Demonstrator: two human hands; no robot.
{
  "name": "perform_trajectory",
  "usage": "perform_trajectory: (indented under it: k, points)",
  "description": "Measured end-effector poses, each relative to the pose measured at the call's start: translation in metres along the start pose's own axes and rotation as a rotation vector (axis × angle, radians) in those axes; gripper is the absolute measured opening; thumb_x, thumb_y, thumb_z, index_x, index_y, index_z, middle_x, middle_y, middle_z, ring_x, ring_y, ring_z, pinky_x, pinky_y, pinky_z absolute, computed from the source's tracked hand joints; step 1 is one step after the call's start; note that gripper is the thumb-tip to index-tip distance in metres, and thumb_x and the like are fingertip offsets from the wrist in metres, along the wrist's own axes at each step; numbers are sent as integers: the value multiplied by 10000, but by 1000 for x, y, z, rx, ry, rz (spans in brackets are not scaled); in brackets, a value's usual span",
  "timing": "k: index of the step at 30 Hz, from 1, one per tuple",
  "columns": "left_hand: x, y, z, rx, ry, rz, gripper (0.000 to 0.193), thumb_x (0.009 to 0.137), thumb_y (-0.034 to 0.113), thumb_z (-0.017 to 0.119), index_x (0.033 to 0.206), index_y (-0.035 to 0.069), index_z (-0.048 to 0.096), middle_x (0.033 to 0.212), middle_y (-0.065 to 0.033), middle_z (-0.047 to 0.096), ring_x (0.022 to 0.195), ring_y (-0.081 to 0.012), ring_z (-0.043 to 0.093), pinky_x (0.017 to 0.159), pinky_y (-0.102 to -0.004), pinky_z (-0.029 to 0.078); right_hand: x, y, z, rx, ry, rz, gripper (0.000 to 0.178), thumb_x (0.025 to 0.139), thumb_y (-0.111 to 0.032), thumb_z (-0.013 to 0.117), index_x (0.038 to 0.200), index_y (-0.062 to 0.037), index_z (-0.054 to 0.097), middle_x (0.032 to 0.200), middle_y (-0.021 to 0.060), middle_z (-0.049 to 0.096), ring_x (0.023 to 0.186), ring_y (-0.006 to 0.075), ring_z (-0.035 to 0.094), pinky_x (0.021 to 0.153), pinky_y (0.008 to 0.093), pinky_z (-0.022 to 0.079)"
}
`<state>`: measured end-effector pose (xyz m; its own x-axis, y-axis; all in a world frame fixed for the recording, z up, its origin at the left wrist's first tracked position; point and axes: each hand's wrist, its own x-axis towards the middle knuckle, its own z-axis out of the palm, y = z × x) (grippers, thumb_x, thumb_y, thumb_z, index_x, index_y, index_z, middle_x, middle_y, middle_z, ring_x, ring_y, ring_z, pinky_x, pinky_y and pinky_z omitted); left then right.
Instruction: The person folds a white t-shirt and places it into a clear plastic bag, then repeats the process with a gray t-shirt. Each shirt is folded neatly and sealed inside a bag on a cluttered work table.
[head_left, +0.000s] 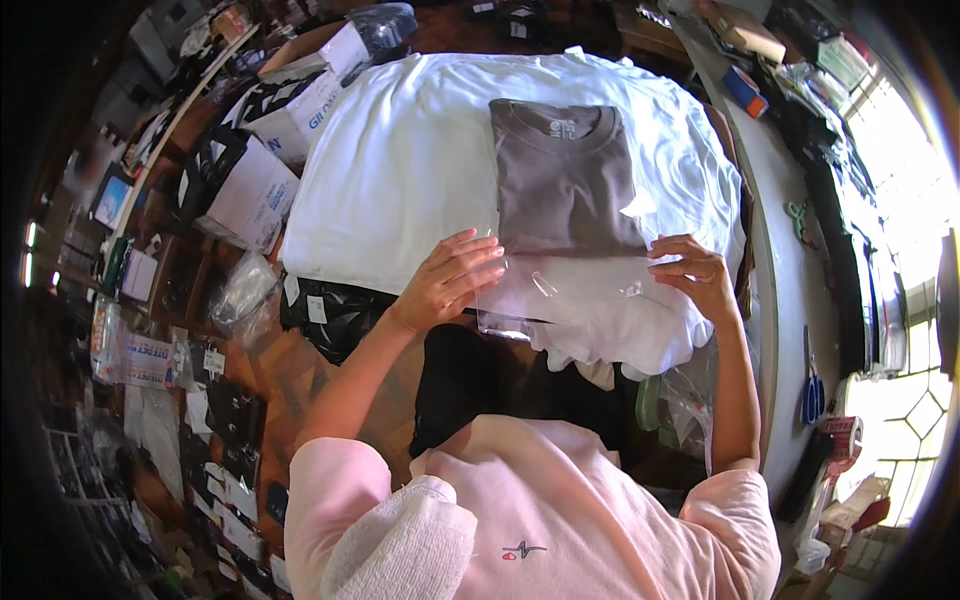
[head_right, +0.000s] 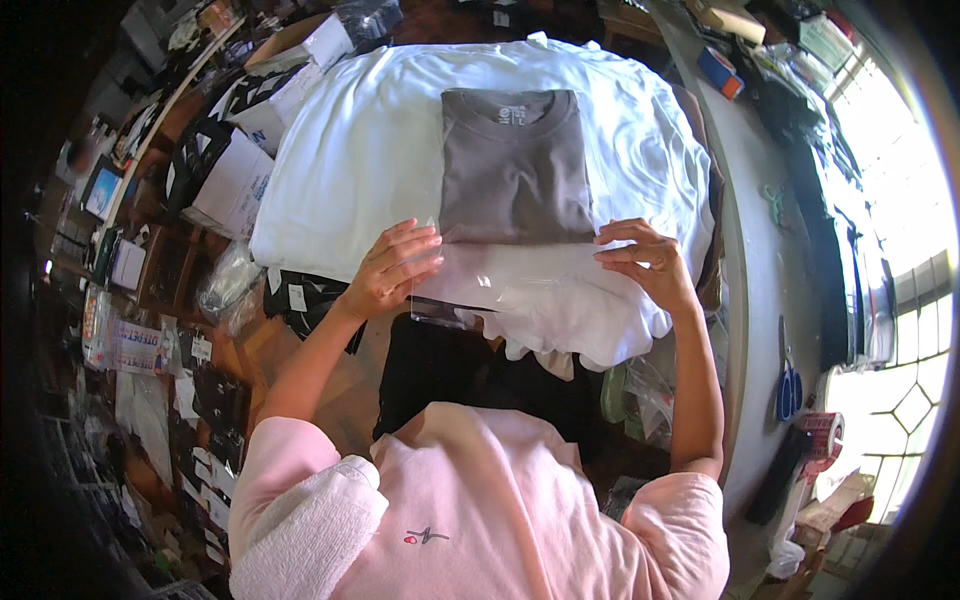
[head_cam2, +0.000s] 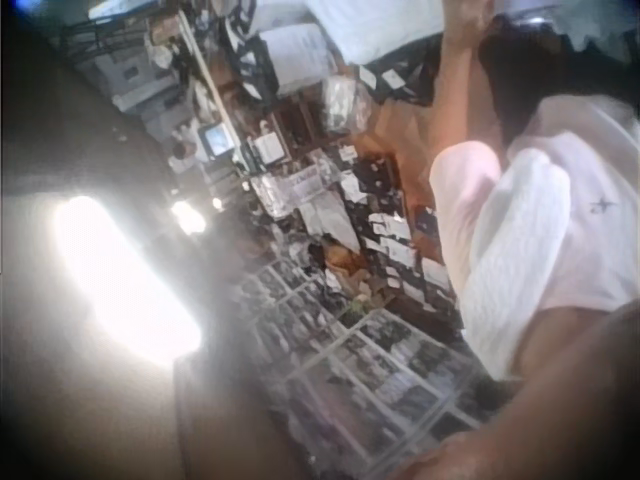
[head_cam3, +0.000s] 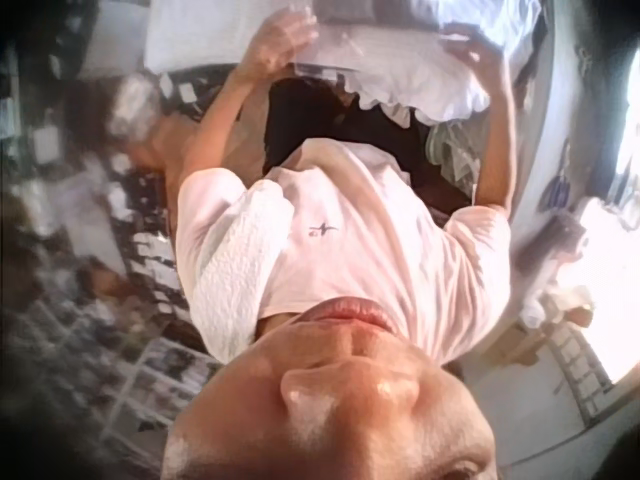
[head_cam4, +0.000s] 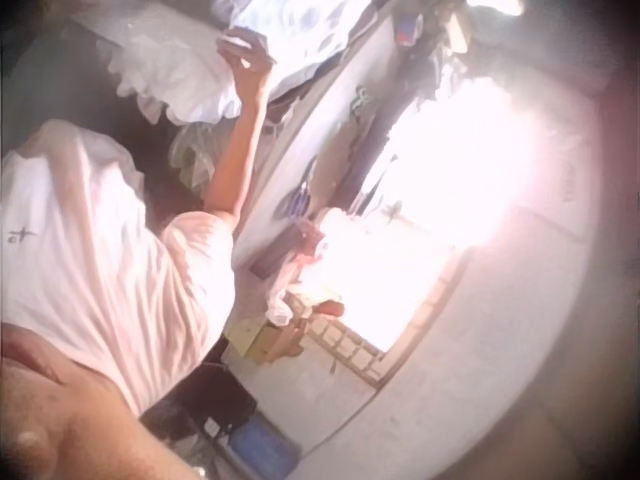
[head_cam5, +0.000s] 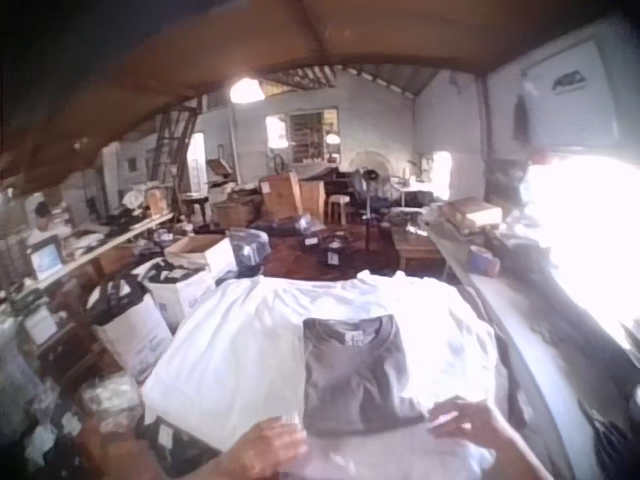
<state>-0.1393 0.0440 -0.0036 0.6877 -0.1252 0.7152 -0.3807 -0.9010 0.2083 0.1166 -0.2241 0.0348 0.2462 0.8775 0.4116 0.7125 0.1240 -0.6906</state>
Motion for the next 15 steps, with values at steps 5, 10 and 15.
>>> perform_trajectory:
  k: [5, 10, 15]
  points:
    - [1, 0, 3, 95, -125, -13, 338, 740, 62, 687, 1062, 113, 600, 1097, -49, 592, 1080, -220, 539, 988, -431, 379, -10, 6, 0, -18, -13, 24, 286, 628, -2, 737, 906, -65, 706, 1046, 60, 649, 1014, 231, 576, 882, 361, 469]
    - [4, 2, 13, 159, -54, -6, 302, 754, 90, 678, 1046, 118, 605, 1066, -16, 607, 1044, -179, 563, 1010, -439, 349, 4, -13, 8, -196, 1, 21, 338, 667, -3, 714, 996, -78, 685, 1104, 7, 633, 1064, 209, 539, 870, 346, 482]
    - [2, -4, 14, 102, -132, -47, 275, 771, 94, 667, 1042, 115, 620, 1072, 1, 614, 1061, -173, 562, 1051, -450, 296, -3, 4, 1, -213, -129, 35, 330, 707, -33, 686, 1026, -116, 680, 1120, -22, 624, 1061, 203, 529, 891, 319, 486]
